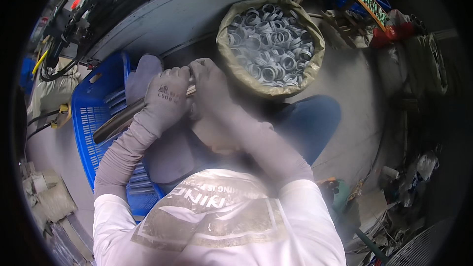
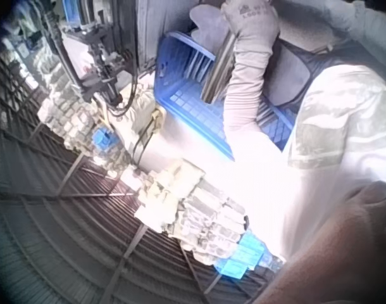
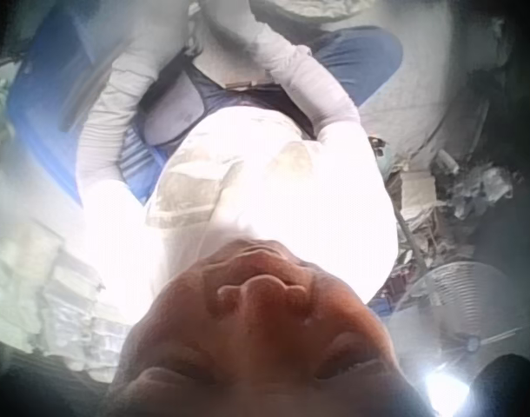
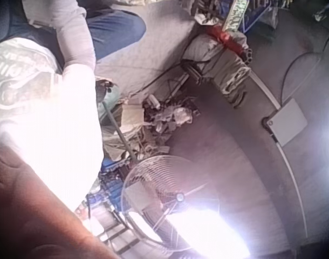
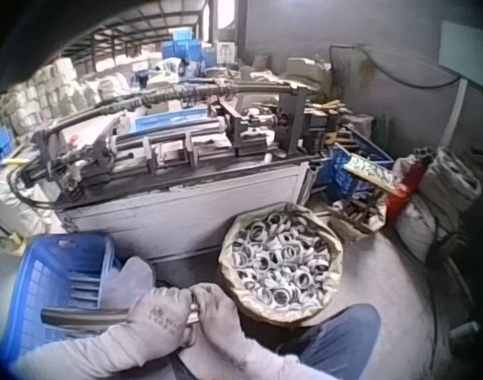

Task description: Fitting metal rings onto the ends of long metal tubes in an industrial workshop.

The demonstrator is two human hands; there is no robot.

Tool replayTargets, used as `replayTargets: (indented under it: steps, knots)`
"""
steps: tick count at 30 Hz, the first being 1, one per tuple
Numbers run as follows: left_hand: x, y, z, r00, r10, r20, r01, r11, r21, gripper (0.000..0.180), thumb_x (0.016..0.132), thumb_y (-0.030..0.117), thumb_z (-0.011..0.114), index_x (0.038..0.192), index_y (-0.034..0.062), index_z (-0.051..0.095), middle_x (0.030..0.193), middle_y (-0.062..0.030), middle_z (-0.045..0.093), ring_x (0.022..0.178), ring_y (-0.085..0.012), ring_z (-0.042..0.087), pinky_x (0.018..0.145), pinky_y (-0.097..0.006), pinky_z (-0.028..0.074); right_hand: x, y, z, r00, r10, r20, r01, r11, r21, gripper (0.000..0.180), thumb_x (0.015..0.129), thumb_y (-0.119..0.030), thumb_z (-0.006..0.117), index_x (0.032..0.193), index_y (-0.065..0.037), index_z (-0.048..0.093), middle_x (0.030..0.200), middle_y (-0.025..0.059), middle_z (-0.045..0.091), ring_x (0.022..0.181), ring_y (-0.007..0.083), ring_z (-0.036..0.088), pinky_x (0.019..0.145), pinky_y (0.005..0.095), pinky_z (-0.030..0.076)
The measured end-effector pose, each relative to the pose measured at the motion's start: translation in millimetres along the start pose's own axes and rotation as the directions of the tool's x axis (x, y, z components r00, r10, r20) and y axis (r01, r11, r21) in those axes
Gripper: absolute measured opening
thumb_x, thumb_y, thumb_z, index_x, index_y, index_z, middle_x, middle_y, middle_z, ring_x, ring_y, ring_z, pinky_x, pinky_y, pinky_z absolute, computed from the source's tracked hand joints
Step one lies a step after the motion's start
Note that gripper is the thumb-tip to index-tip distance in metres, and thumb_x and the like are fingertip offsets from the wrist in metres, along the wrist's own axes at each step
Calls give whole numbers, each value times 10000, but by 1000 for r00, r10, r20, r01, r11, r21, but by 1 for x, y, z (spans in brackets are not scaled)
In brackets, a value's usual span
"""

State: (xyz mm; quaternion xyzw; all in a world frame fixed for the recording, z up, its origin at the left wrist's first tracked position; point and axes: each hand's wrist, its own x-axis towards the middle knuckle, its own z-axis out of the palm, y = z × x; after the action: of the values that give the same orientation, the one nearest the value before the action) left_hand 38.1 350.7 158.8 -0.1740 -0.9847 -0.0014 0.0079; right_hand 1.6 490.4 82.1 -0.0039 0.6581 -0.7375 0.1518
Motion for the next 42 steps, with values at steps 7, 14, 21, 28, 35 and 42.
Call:
replayTargets:
  steps: [7, 14, 21, 28, 35, 42]
  knots:
    - [-69, 11, -3, 974, -223, -42, 49, 388, -920, 450, 921, 187, 769, 1280, -29, 606, 1191, -155, 684, 1073, -265, 667, 955, -416, 537, -10, -52, -62, 997, 77, -19, -51, 807, 588, 311, 1036, -275, 477, 1059, -50, 690, 1001, 114, 710, 869, 217, 715, 712, 390, 635]
    - [-15, -58, -2, 616, -478, -625, -504, 370, -780, 470, 1065, 184, 498, 1507, 24, 507, 1564, -203, 478, 1485, -386, 415, 1262, -578, 287, 32, -4, -51, 979, -202, 41, 202, 979, -9, 418, 1080, -351, 465, 1202, -8, 671, 1099, 144, 706, 1012, 226, 693, 854, 385, 591]
    - [3, -39, -112, 827, -512, -232, 149, 598, -787, 423, 843, 75, 804, 1229, 29, 637, 1006, -103, 714, 850, -221, 705, 703, -315, 547, 133, 33, -186, 868, -217, -448, -296, 499, -814, 626, 908, -521, 642, 1318, -50, 681, 1281, 249, 681, 1215, 377, 645, 1045, 443, 500]
    - [-12, -34, -20, 966, -91, -240, 31, 969, -245, 578, 681, 203, 780, 1212, 39, 622, 962, -146, 649, 906, -348, 654, 778, -472, 506, 156, 72, -201, 905, -132, -404, -370, 226, -901, 409, 886, -421, 719, 1171, -130, 762, 1349, 192, 641, 1242, 347, 627, 1064, 444, 496]
    - [-8, -34, -12, 977, -105, -185, 67, 977, -202, 552, 675, 202, 773, 1183, 49, 620, 948, -140, 646, 913, -335, 660, 779, -452, 514, 106, 26, -180, 951, -298, -88, -21, 223, -975, 284, 799, -269, 831, 1016, -95, 777, 1467, 187, 544, 1347, 375, 529, 1119, 452, 449]
    - [-21, -34, -19, 979, -99, -181, 54, 969, -239, 523, 656, 244, 777, 1121, 64, 617, 931, -125, 646, 895, -320, 661, 765, -447, 513, 56, -24, -161, 982, -113, -152, 33, 894, -447, 308, 835, -228, 776, 1032, 7, 745, 1291, 159, 676, 1179, 290, 657, 949, 369, 543]
